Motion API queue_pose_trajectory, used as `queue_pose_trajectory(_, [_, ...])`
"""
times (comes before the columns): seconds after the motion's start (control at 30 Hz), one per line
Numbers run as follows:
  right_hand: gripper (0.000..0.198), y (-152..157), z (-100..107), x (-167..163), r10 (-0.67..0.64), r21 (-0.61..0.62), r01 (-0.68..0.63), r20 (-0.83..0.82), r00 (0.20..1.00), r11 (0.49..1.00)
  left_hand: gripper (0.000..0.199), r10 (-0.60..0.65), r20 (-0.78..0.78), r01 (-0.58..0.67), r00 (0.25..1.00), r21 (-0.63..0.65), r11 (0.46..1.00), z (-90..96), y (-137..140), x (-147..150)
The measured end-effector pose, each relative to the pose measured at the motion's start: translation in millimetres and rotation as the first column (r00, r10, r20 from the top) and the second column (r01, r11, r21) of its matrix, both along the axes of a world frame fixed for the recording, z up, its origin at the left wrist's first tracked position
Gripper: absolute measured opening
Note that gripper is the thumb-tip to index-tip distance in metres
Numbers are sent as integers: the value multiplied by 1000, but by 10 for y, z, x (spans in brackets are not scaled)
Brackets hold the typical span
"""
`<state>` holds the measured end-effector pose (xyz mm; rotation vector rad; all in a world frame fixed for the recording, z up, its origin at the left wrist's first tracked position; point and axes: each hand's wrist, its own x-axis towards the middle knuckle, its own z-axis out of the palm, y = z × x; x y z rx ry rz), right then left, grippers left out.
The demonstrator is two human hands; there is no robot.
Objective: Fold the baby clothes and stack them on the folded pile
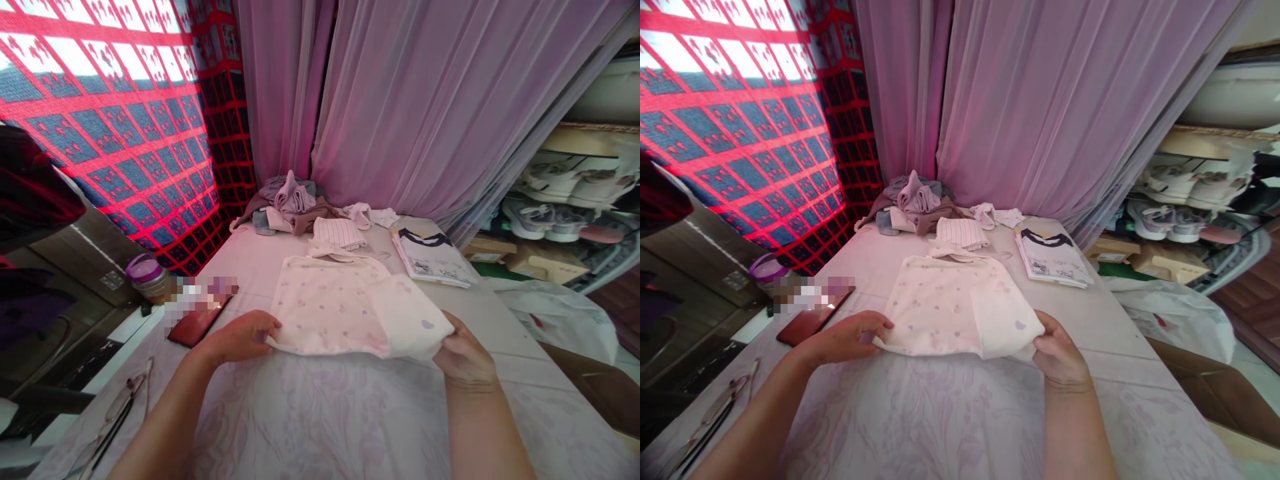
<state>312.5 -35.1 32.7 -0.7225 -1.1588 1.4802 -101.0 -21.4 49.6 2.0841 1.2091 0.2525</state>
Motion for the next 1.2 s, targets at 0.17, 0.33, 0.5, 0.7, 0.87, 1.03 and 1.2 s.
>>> queue_pose_trajectory(0.17, [39,40,39,-4,-33,93,33,-3,999,995,19,-11,-121,24,993,105,994,32,29,63])
queue_pose_trajectory(0.33, [24,118,149,-117,-190,50,188,35,981,981,24,89,-63,-85,994,65,994,25,140,65])
queue_pose_trajectory(0.5, [21,365,371,-205,-220,95,209,115,969,973,28,196,117,-189,974,-65,980,-31,298,86])
queue_pose_trajectory(0.7, [31,1101,328,-274,-289,-23,305,260,922,952,33,409,143,-392,901,-131,911,-234,542,181])
queue_pose_trajectory(0.87, [48,1380,-59,-290,-363,-165,533,567,739,830,35,511,57,-512,857,1,859,-334,608,255])
queue_pose_trajectory(1.03, [54,1005,-356,-129,-411,-3,613,739,534,790,54,531,57,-532,846,10,847,-317,542,278])
queue_pose_trajectory(1.2, [54,428,-521,-9,-460,191,617,831,312,763,71,573,-60,-564,817,117,817,-300,393,315])
